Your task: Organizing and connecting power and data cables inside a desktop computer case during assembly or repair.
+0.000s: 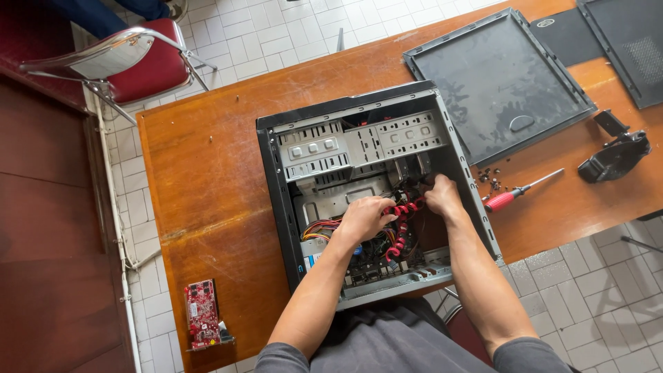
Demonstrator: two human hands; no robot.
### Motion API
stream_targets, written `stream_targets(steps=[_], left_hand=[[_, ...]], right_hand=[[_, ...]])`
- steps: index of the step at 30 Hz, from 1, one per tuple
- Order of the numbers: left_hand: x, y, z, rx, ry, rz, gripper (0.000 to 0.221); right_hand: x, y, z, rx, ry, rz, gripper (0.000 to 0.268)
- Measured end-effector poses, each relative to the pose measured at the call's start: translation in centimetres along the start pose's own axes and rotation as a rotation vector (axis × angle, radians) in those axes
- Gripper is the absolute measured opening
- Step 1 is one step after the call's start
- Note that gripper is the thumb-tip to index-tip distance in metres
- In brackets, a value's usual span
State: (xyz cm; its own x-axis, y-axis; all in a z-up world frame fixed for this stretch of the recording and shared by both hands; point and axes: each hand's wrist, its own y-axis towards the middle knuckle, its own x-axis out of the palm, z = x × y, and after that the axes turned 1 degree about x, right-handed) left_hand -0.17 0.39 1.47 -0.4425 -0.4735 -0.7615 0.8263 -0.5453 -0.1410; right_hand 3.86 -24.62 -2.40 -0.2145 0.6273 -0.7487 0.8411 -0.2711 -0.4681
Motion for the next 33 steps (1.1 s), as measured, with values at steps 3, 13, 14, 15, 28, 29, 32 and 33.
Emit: stream_targets(steps=[3,13,14,15,28,29,32,33], left_hand=[[0.6,0.2,-0.5,0.002,-0.001,0.01,0.028],[0.3,0.1,-0.1,-0.002,-0.001,-0.009,0.03],[0.1,0.1,0.0,-0.002,-0.003,-0.01,0.03],[-0.1,0.0,0.2,-0.001,-0.004,-0.01,0.03],[0.5,0.2,-0.3,0.005,-0.011,-0.002,0.029],[0.4,0.2,-0.2,0.006,-0.004,-0.001,0.03],[0.3,0.1,-0.1,0.004,-0.003,-0.002,0.031],[0.3,0.1,-0.1,0.002,-0.01,-0.007,0.031]], right_hand=[[0.1,0.0,0.4,-0.014,-0.034,0.007,0.033],[1.0,1.1,1.3,-0.011,-0.049,-0.003,0.035],[1.1,1.3,1.4,-0.011,-0.051,-0.002,0.036],[1.2,1.5,1.5,-0.012,-0.052,0.0,0.036],[1.5,2.1,2.2,-0.002,-0.008,0.015,0.036],[1.7,2.5,2.6,-0.013,-0.006,0.019,0.035],[1.6,2.4,2.4,-0.03,-0.014,0.024,0.035],[1.5,2.1,2.2,-0.033,-0.025,0.025,0.034]])
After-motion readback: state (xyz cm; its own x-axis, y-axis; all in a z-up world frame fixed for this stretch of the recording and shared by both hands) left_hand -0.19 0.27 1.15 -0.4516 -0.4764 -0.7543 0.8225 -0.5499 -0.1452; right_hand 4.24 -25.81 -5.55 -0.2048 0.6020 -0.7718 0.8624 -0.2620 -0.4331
